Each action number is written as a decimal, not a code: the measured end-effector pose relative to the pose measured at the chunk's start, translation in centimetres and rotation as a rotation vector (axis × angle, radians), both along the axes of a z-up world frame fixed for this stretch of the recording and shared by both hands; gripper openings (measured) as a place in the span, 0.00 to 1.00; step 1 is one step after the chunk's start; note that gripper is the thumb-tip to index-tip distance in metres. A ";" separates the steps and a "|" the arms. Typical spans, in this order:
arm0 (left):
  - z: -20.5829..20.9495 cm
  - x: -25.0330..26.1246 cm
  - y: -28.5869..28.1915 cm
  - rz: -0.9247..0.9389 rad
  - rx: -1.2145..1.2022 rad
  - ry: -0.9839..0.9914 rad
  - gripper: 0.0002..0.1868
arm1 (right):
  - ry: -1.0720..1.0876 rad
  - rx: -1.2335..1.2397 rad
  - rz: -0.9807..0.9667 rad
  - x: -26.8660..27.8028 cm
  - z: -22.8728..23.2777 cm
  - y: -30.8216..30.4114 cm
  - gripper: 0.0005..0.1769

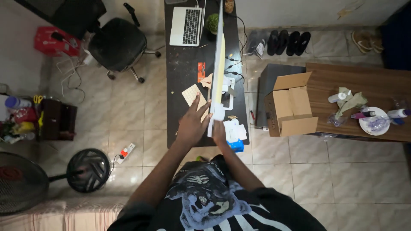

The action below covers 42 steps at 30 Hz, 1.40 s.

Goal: Cleaning a computer keyboard and monitor using a cloth.

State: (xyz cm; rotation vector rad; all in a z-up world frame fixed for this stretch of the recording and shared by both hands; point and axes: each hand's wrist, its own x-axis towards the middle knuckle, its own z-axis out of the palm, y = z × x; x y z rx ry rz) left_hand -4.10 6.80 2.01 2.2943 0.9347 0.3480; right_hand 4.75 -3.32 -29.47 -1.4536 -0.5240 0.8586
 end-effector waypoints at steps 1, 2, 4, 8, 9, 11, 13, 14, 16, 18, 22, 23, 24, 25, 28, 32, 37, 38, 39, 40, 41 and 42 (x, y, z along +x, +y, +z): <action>-0.1 0.0 0.1 -0.008 0.003 -0.001 0.25 | -0.001 0.003 -0.008 -0.4 1.1 -0.2 0.26; -0.3 0.1 -0.1 -0.003 0.015 0.018 0.26 | -0.067 0.011 0.016 -0.6 2.2 -0.6 0.27; -0.4 0.3 -0.4 0.000 0.021 0.039 0.26 | -0.132 0.013 0.039 -0.5 2.9 -1.2 0.28; -0.6 0.4 -0.5 0.025 0.000 0.094 0.27 | -0.476 0.001 0.167 2.9 2.5 1.3 0.31; -0.8 0.4 -0.4 0.025 0.005 0.098 0.27 | -0.587 -0.019 0.221 4.2 2.5 2.6 0.31; -1.2 0.5 -1.0 0.023 0.048 0.109 0.27 | -0.676 -0.077 0.252 6.4 4.8 4.5 0.31; -1.5 0.7 -1.1 0.019 0.099 0.120 0.26 | -0.767 -0.126 0.277 9.0 4.1 7.3 0.30; -1.6 0.7 -1.2 0.017 0.134 0.137 0.26 | -0.815 -0.200 0.275 10.3 2.3 8.7 0.33; -1.5 1.1 -1.4 0.024 0.168 0.155 0.26 | -0.865 -0.270 0.280 12.4 0.1 10.8 0.35; -0.8 1.6 -1.6 0.024 0.195 0.185 0.27 | -0.881 -0.427 0.300 13.8 -0.7 12.2 0.42; -2.8 2.5 -3.2 0.045 0.234 0.192 0.31 | -1.131 -0.463 0.462 12.8 -1.0 10.5 0.41; -2.5 3.1 -3.6 0.059 0.209 0.196 0.34 | -1.074 -0.580 0.629 12.1 -1.9 9.6 0.36; -2.4 3.7 -4.1 0.073 0.178 0.199 0.38 | -1.012 -0.697 0.802 11.5 -2.9 8.4 0.33; -2.8 3.9 -4.2 0.079 0.177 0.199 0.38 | -1.016 -0.695 0.808 10.4 0.6 7.0 0.33; -3.8 3.9 -4.7 0.134 0.088 0.218 0.44 | -0.752 -0.476 0.648 7.4 8.8 2.6 0.43; -3.4 3.8 -5.0 0.163 0.116 0.161 0.44 | -0.971 -0.272 0.695 6.6 11.0 1.0 0.42; -3.1 4.0 -5.1 0.222 0.122 0.249 0.44 | -1.333 -0.274 0.709 10.7 1.5 7.2 0.28; -3.4 3.9 -5.0 0.221 0.143 0.272 0.45 | -1.423 -0.376 0.801 12.3 0.7 9.1 0.20; -3.7 3.7 -5.1 0.220 0.164 0.295 0.45 | -1.512 -0.479 0.893 13.8 -0.2 11.1 0.15; -3.5 3.8 -5.1 0.234 0.161 0.296 0.45 | -1.517 -0.470 0.905 15.2 -0.9 12.8 0.15; -3.4 3.9 -5.1 0.236 0.161 0.291 0.45 | -1.554 -0.469 0.795 16.5 -1.6 14.6 0.17; -3.2 4.0 -5.0 0.235 0.163 0.285 0.44 | -1.589 -0.467 0.681 18.0 -2.3 16.6 0.19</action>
